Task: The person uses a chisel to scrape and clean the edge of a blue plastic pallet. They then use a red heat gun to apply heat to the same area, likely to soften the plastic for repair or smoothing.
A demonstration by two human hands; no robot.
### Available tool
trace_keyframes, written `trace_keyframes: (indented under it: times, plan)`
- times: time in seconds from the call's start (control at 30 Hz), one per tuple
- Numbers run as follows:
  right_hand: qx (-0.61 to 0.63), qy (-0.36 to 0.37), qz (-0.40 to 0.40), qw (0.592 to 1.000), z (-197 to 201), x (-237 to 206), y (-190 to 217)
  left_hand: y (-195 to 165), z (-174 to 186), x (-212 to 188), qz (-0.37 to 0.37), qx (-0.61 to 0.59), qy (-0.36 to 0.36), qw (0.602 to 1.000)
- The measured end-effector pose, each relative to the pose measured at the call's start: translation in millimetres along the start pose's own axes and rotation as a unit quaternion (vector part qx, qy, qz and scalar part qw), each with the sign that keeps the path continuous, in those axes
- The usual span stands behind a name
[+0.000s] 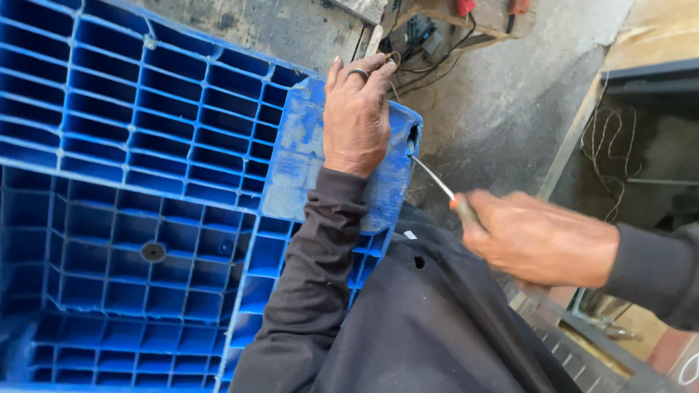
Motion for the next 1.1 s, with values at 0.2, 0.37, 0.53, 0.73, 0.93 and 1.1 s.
trace_keyframes:
  times: [0.2,0.37,0.53,0.73,0.93,1.1]
  plan:
    - [0.515,0.065,-0.334,0.787,-88.1,-24.8,-5.3,-9.6,0.3,-1.5,-0.01,0.02,0.021,1.0]
    - [0.478,-0.064,-0.303,0.822,-68.7,-31.5,-29.2,-14.1,-1.7,-0.9,-0.01,0.055,0.04,0.998]
    - [0.225,-0.064,-0.172,0.957,-41.9,-16.0,-52.5,-19.8,-2.7,-3.6,-0.027,0.065,0.037,0.997]
    - [0.148,-0.163,-0.093,0.971,-60.4,-20.9,-42.9,-18.6,-2.5,-1.0,-0.026,0.055,0.032,0.998]
    - [0.057,-0.259,-0.089,0.96,-85.7,-24.3,-42.0,-20.5,-5.5,-1.9,-0.027,0.068,0.049,0.996]
    - [0.17,-0.255,-0.119,0.944,-105.7,-14.4,-31.1,-17.9,-3.8,5.1,-0.018,0.064,0.041,0.997]
Point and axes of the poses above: each hand's wrist, its own x-axis towards the middle knuckle, its own z-axis out of the back of the hand, y = z × x, the point moved 5 cm from there along x, towards the middle knuckle, and after that the axes turned 2 degrees about z, right-handed, at the moved point
